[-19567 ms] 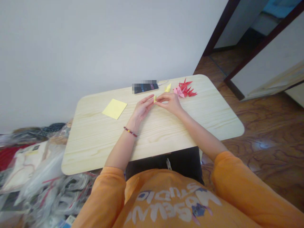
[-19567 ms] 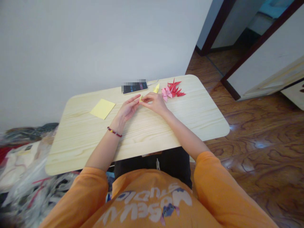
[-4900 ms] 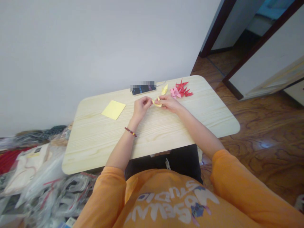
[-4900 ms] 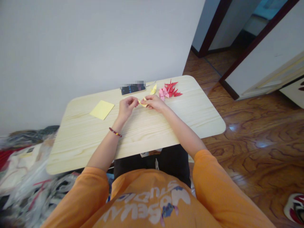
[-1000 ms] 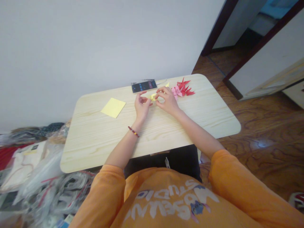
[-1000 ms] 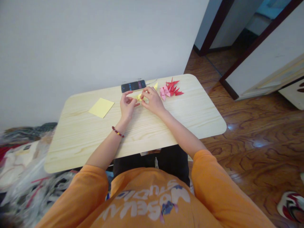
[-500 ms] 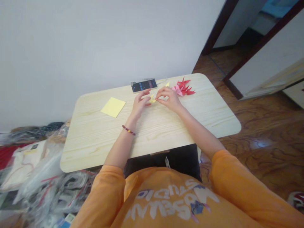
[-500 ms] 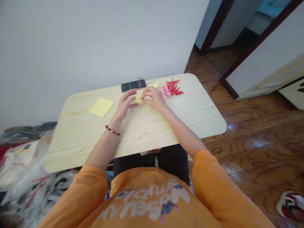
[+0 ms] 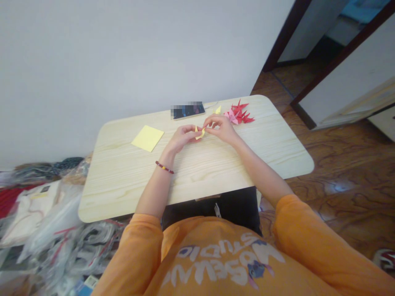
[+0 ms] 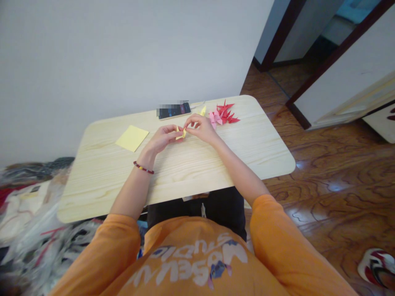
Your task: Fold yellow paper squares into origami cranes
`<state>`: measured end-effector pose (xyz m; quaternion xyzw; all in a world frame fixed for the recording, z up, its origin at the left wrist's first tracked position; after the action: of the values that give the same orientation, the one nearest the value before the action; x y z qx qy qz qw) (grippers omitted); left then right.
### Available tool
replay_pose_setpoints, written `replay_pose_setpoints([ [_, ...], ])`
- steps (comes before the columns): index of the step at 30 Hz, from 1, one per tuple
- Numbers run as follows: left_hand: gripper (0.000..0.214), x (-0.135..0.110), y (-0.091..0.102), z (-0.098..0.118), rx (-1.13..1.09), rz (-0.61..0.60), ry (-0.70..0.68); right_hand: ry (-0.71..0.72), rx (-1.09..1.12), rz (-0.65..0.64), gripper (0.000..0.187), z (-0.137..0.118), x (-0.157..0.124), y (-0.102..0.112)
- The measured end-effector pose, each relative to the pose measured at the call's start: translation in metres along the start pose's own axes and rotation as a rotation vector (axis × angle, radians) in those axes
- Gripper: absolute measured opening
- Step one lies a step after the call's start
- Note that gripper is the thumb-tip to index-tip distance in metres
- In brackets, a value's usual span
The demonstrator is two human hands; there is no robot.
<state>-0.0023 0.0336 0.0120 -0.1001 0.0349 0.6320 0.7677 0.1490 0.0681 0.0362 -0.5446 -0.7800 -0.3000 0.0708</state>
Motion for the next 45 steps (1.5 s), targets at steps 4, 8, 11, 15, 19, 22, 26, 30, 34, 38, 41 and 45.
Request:
replay_pose_setpoints([
  [4,0.029,0.001,0.000,-0.003,-0.020,0.011,0.013,0.014,-0.013,-0.008,0.005,-0.001,-0.001,0.000],
  [8,0.029,0.002,0.001,-0.004,-0.025,0.021,0.025,0.147,-0.141,0.013,0.010,-0.010,-0.003,0.002],
  [11,0.029,0.003,0.005,-0.005,-0.016,0.032,0.034,0.259,-0.230,-0.003,0.011,-0.015,-0.005,0.000],
  [15,0.027,0.004,0.008,-0.007,0.004,0.026,0.045,0.352,-0.315,-0.029,0.011,-0.017,-0.007,-0.002],
  [19,0.030,0.002,0.008,-0.006,0.014,0.063,0.078,0.408,-0.401,-0.039,0.012,-0.017,-0.009,-0.003],
  [22,0.030,0.001,0.008,-0.006,0.018,0.072,0.109,0.455,-0.455,-0.049,0.016,-0.018,-0.010,-0.004],
  [26,0.028,0.001,0.010,-0.008,-0.005,0.031,0.147,0.489,-0.485,-0.057,0.018,-0.017,-0.011,-0.007],
  [30,0.022,0.000,0.010,-0.010,-0.044,-0.043,0.202,0.483,-0.444,-0.071,0.017,-0.018,-0.011,-0.010],
  [34,0.017,0.000,0.011,-0.010,-0.076,-0.060,0.242,0.446,-0.431,-0.098,0.017,-0.020,-0.012,-0.012],
  [38,0.014,0.002,0.013,-0.014,-0.110,-0.050,0.273,0.444,-0.418,-0.122,0.017,-0.022,-0.013,-0.014],
  [41,0.015,0.003,0.015,-0.016,-0.102,-0.069,0.276,0.453,-0.420,-0.128,0.016,-0.022,-0.014,-0.014],
  [45,0.019,0.002,0.014,-0.016,-0.047,-0.133,0.230,0.441,-0.422,-0.096,0.014,-0.026,-0.015,-0.015],
])
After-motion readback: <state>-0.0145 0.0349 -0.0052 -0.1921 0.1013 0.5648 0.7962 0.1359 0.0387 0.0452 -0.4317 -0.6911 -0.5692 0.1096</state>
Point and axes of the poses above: each hand's wrist, its own x-axis towards the middle knuckle, its own y-axis out of the back of the hand, z = x × y, the point moved 5 cm from there along x, towards the middle knuckle, and after that the axes turned 1 degree about z, right-handed, at the moved point
